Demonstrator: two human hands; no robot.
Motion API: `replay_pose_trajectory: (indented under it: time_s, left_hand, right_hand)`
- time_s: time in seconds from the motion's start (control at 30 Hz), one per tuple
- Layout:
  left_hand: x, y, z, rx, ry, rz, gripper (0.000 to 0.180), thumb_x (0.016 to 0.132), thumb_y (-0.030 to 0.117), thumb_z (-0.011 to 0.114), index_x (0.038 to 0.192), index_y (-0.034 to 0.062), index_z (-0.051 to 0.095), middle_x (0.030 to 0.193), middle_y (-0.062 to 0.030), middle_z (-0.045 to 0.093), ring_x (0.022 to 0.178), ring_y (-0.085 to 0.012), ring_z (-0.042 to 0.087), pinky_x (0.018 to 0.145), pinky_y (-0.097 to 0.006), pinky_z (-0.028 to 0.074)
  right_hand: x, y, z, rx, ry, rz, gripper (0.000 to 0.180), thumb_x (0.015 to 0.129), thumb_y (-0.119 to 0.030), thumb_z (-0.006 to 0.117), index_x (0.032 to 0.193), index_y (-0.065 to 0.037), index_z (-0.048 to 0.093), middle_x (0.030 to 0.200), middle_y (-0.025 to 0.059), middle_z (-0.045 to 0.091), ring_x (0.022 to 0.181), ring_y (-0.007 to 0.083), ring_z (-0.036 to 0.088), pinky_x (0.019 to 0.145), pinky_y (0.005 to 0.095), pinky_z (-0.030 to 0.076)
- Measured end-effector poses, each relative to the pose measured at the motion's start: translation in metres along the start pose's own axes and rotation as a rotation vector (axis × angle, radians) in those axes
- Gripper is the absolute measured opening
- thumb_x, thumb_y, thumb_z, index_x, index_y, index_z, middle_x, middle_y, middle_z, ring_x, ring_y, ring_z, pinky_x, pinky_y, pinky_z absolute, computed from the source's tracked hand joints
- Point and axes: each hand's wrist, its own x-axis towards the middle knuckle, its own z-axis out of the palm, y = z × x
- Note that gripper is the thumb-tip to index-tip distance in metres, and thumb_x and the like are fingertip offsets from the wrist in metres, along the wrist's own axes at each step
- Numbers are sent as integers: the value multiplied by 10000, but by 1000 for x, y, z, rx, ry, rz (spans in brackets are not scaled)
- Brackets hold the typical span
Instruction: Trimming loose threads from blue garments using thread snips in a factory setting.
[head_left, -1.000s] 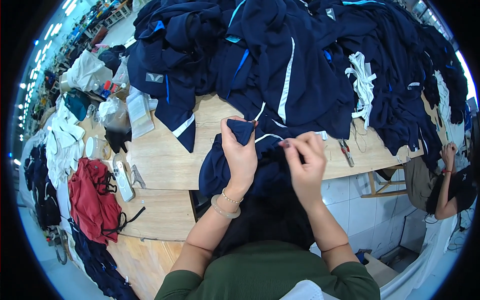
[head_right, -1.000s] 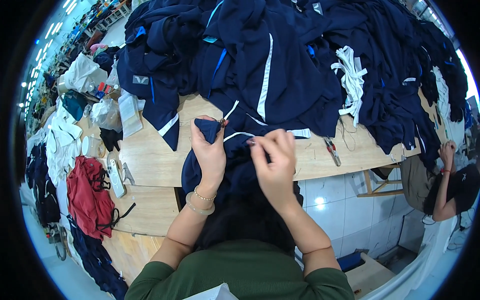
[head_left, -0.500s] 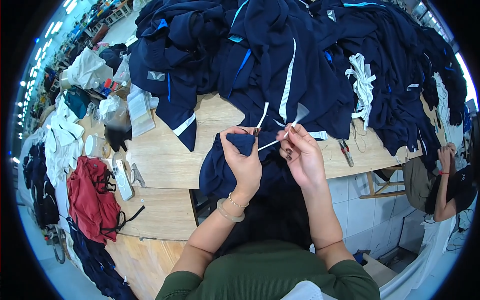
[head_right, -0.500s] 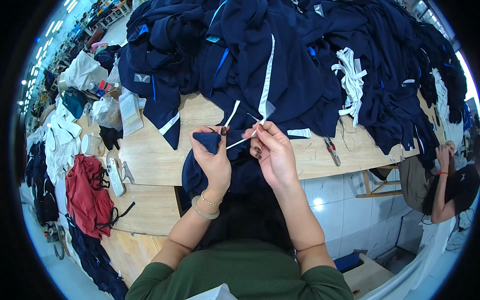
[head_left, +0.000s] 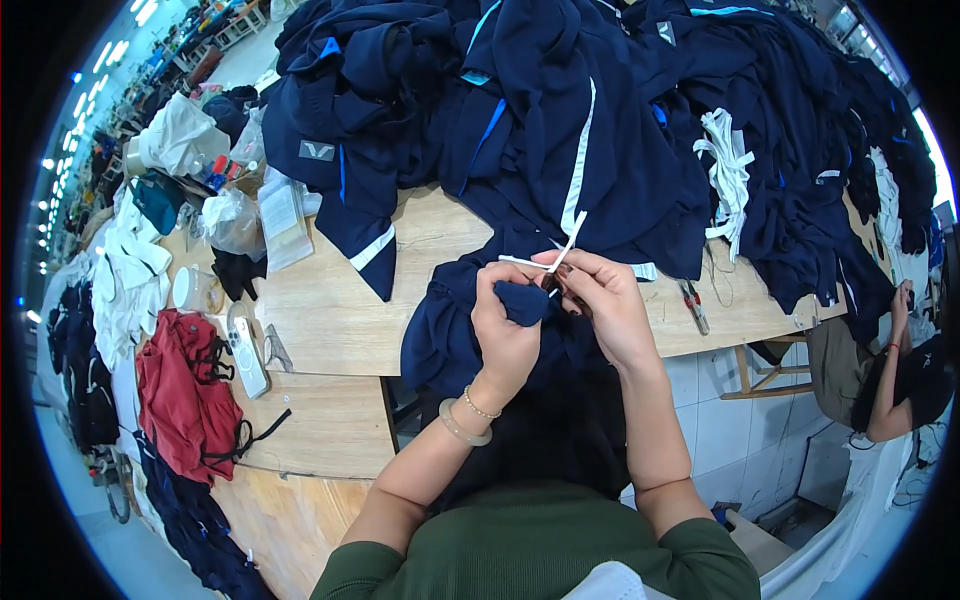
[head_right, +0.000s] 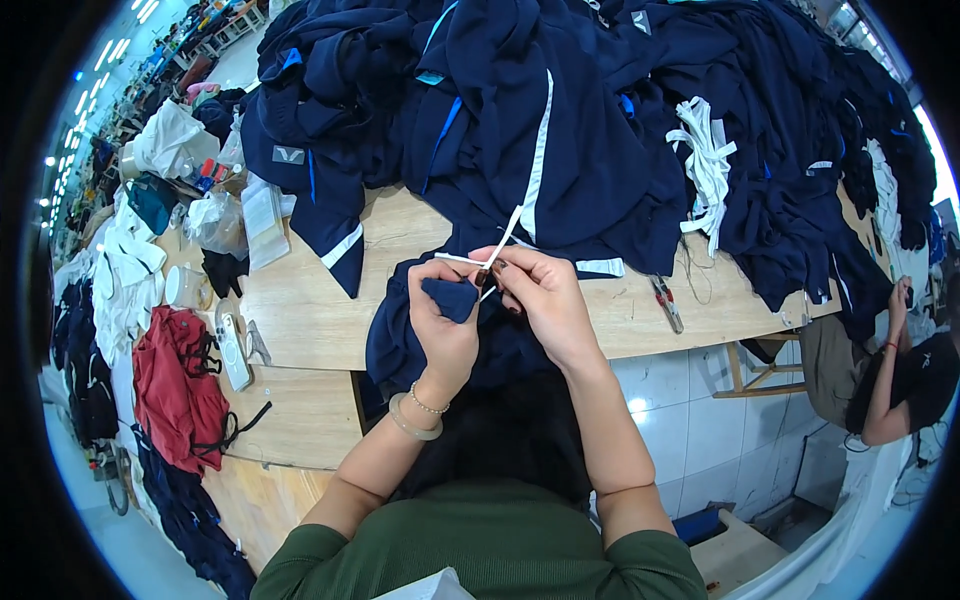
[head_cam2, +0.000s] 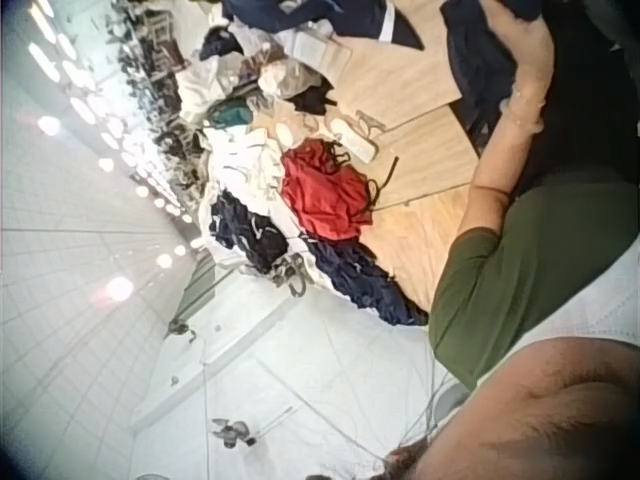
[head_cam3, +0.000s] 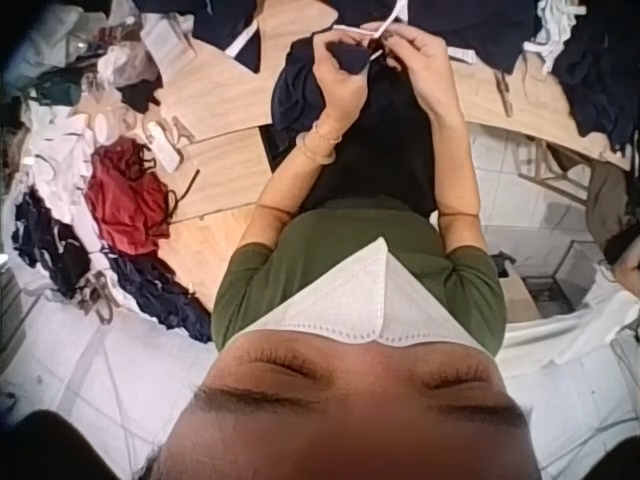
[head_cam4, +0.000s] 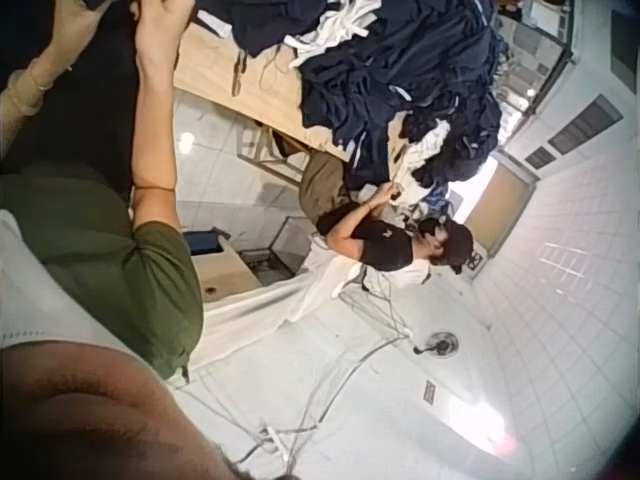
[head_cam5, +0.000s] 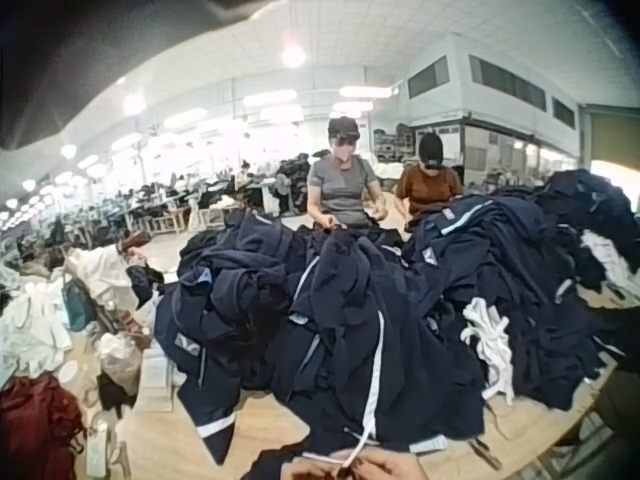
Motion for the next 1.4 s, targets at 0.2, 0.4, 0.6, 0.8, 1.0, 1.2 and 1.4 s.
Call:
replay_pose_trajectory:
  time_s: [0.2, 0.4, 0.6, 0.8, 1.0, 1.2, 1.4]
  left_hand:
    - [-1, 0, -4, 75, -67, 50, 261, 785, -114, 646, 908, 14, 454, 851, -99, 573, 772, -191, 583, 719, -271, 467]
    - [4, 5, -3, -55, -105, -49, 309, 768, -157, 606, 940, 17, 416, 895, -134, 619, 826, -185, 608, 790, -271, 473]
    - [12, 10, -4, -113, -61, -177, 273, 840, -142, 567, 988, 20, 404, 906, -111, 592, 852, -132, 566, 831, -267, 459]
    - [8, 14, -5, -132, -190, -69, 330, 796, -126, 632, 970, 37, 403, 945, -108, 556, 869, -146, 536, 838, -265, 447]
    - [16, 3, -21, -432, -320, -178, 312, 897, 196, 617, 1081, 17, 440, 955, -122, 577, 944, -191, 547, 906, -314, 405]
    - [45, -3, -29, -243, -386, -541, 369, 992, 215, 511, 1273, -24, 521, 742, -16, 574, 735, -79, 541, 708, -196, 413]
    - [56, -9, -29, -238, -484, -699, 171, 944, 137, 602, 1027, -9, 636, 679, 42, 542, 569, -18, 467, 539, -149, 339]
  right_hand:
    - [2, -1, -11, 69, -72, 69, 209, 941, -112, 580, 1059, 29, 680, 858, 46, 674, 621, 30, 478, 534, 178, 363]
    - [-2, 1, -13, 159, 22, 18, 105, 902, -78, 636, 909, 13, 687, 842, 38, 658, 662, 40, 522, 541, 179, 370]
    - [-6, -2, -9, -596, -2, -361, 42, 806, 92, 588, 839, 67, 581, 792, 72, 557, 637, 123, 534, 560, 257, 401]
    - [5, 5, -7, -1002, 203, -700, 109, 781, 79, 636, 827, 35, 547, 793, 107, 558, 624, 199, 549, 562, 305, 438]
    - [26, 43, 0, -478, 487, -757, 102, 831, 53, 657, 852, 26, 562, 849, 90, 606, 688, 145, 593, 608, 238, 477]
    - [29, 50, 13, -399, 420, -711, 85, 839, 34, 660, 861, 19, 579, 835, 76, 596, 693, 126, 566, 611, 224, 450]
    - [32, 42, 9, -653, 422, -860, 102, 767, 59, 676, 823, 13, 605, 809, 93, 592, 735, 209, 566, 632, 286, 449]
